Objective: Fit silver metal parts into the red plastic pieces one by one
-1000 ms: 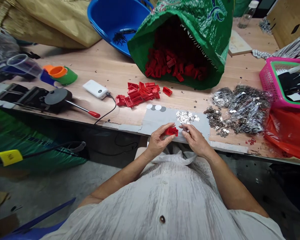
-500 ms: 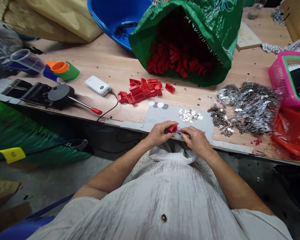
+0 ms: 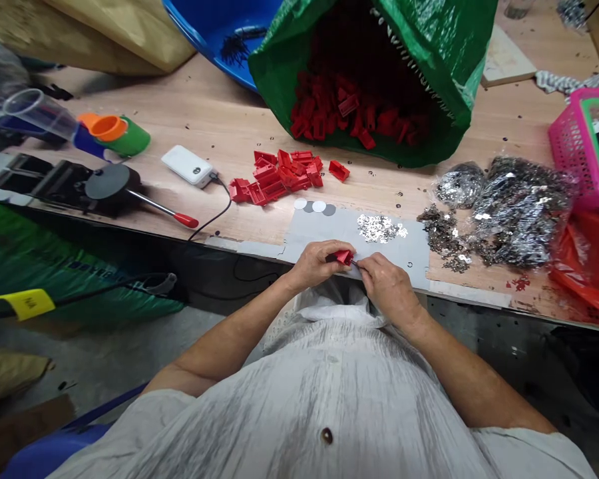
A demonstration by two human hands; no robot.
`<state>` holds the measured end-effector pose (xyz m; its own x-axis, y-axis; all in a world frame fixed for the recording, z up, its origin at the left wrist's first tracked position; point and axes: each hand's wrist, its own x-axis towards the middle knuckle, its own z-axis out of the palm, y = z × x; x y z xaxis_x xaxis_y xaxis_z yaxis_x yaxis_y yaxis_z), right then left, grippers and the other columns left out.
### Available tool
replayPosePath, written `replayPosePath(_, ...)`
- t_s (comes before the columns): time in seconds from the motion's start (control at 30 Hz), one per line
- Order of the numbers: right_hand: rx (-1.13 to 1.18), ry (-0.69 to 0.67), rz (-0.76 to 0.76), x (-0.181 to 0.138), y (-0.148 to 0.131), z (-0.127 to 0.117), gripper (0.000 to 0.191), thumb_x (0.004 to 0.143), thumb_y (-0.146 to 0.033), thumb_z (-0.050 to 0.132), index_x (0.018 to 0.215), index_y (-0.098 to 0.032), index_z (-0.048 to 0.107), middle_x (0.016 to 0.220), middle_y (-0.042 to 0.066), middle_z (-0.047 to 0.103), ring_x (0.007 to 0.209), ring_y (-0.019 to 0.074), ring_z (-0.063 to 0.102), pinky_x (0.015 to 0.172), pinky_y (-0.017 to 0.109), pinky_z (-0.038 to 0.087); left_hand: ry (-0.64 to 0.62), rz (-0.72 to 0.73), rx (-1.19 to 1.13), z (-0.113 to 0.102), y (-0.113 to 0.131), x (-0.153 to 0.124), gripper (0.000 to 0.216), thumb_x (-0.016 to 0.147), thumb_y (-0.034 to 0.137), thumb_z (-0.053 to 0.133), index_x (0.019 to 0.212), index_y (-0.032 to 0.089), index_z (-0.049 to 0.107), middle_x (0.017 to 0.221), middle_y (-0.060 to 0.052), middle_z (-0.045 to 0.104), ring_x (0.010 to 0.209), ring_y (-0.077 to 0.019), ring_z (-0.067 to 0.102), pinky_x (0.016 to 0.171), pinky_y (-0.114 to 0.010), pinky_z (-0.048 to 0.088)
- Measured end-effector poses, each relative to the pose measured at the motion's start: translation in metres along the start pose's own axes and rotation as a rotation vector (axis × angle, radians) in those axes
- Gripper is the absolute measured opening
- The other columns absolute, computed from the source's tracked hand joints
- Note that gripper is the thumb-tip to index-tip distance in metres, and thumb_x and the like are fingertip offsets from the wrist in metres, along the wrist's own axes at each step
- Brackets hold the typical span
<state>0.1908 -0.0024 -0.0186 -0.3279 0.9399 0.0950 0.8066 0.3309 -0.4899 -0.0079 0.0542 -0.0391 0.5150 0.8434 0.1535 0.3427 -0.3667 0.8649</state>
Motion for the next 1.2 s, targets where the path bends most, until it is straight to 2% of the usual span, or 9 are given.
replayPosePath(0.17, -0.080, 0.014, 0.079, 0.001, -0.013, 0.006, 0.018, 0.096, -0.018, 0.051, 0.102, -0.019, 0.068, 0.098, 0.008, 0.069, 0.085, 0.0212, 0.066, 0.068, 0.031, 0.048, 0.031, -0.008, -0.005, 0.002, 0.002, 0.000, 0.031, 0.074, 0.014, 0.075, 0.105, 0.021, 0.071, 0.105, -0.004, 0.075, 0.095, -0.0184, 0.070, 0.090, -0.030, 0.052)
replayPosePath(0.37, 0.171, 0.008, 0.042, 0.001, 0.005, -0.005, 0.021, 0.097, -0.024, 0.048, 0.113, -0.021, 0.062, 0.106, 0.009, 0.067, 0.095, 0.0229, 0.064, 0.082, 0.034, 0.049, 0.107, -0.066, -0.138, 0.003, 0.014, -0.008, 0.028, 0.070, 0.020, 0.080, 0.095, 0.019, 0.069, 0.095, -0.004, 0.070, 0.090, -0.0178, 0.064, 0.086, -0.029, 0.047)
replayPosePath(0.43, 0.305, 0.033, 0.045, -0.002, 0.006, -0.012, 0.022, 0.098, -0.028, 0.044, 0.115, -0.021, 0.058, 0.107, 0.009, 0.067, 0.093, 0.0216, 0.065, 0.082, 0.034, 0.049, 0.177, -0.156, -0.300, 0.005, 0.022, -0.013, 0.030, 0.070, 0.024, 0.082, 0.096, 0.020, 0.067, 0.094, -0.003, 0.068, 0.089, -0.0167, 0.062, 0.085, -0.028, 0.046)
replayPosePath(0.53, 0.468, -0.046, 0.063, -0.007, 0.000, -0.022, 0.029, 0.101, -0.031, 0.040, 0.127, -0.021, 0.050, 0.090, 0.003, 0.069, 0.081, 0.0180, 0.065, 0.077, 0.032, 0.049, 0.253, -0.292, -0.714, 0.006, 0.037, -0.019, 0.029, 0.074, 0.032, 0.080, 0.095, 0.020, 0.064, 0.093, -0.001, 0.067, 0.088, -0.0152, 0.064, 0.084, -0.027, 0.047)
replayPosePath(0.67, 0.453, -0.139, 0.052, -0.010, -0.013, -0.031, 0.046, 0.103, -0.037, 0.039, 0.147, -0.026, 0.038, 0.073, -0.003, 0.065, 0.068, 0.0158, 0.062, 0.072, 0.029, 0.046, 0.203, -0.422, -1.226, 0.008, 0.056, -0.022, 0.034, 0.075, 0.038, 0.081, 0.076, 0.016, 0.055, 0.085, -0.002, 0.069, 0.089, -0.0176, 0.070, 0.085, -0.028, 0.050)
replayPosePath(0.8, 0.380, -0.109, 0.003, -0.010, -0.018, -0.034, 0.043, 0.103, -0.041, 0.039, 0.143, -0.028, 0.047, 0.071, -0.003, 0.064, 0.065, 0.0160, 0.061, 0.067, 0.028, 0.045, 0.202, -0.504, -1.460, 0.013, 0.062, -0.024, 0.032, 0.077, 0.030, 0.080, 0.070, 0.015, 0.053, 0.074, -0.001, 0.066, 0.071, -0.0116, 0.068, 0.077, -0.023, 0.053)
replayPosePath(0.9, 0.348, -0.091, -0.019, -0.010, -0.020, -0.036, 0.042, 0.103, -0.042, 0.039, 0.139, -0.027, 0.053, 0.073, -0.001, 0.067, 0.066, 0.0171, 0.063, 0.065, 0.028, 0.045, 0.223, -0.553, -1.544, 0.016, 0.065, -0.026, 0.023, 0.082, 0.025, 0.075, 0.072, 0.013, 0.058, 0.076, -0.004, 0.068, 0.075, -0.0134, 0.070, 0.082, -0.026, 0.056)
replayPosePath(1.1, 0.322, 0.077, -0.030, -0.009, -0.021, -0.032, 0.036, 0.101, -0.042, 0.043, 0.123, -0.023, 0.065, 0.106, 0.007, 0.075, 0.079, 0.0201, 0.069, 0.071, 0.031, 0.048, 0.279, -0.570, -1.603, 0.023, 0.072, -0.026, 0.014, 0.087, 0.022, 0.069, 0.078, 0.012, 0.064, 0.078, -0.005, 0.069, 0.078, -0.0147, 0.070, 0.093, -0.033, 0.056)
replayPosePath(1.2, 0.473, 0.080, 0.011, -0.007, -0.020, -0.029, 0.036, 0.102, -0.043, 0.040, 0.112, -0.024, 0.069, 0.089, 0.004, 0.072, 0.076, 0.0178, 0.066, 0.071, 0.029, 0.048, 0.280, -0.532, -1.616, 0.027, 0.072, -0.027, 0.018, 0.085, 0.021, 0.070, 0.072, 0.012, 0.062, 0.074, -0.004, 0.068, 0.078, -0.0151, 0.070, 0.099, -0.037, 0.054)
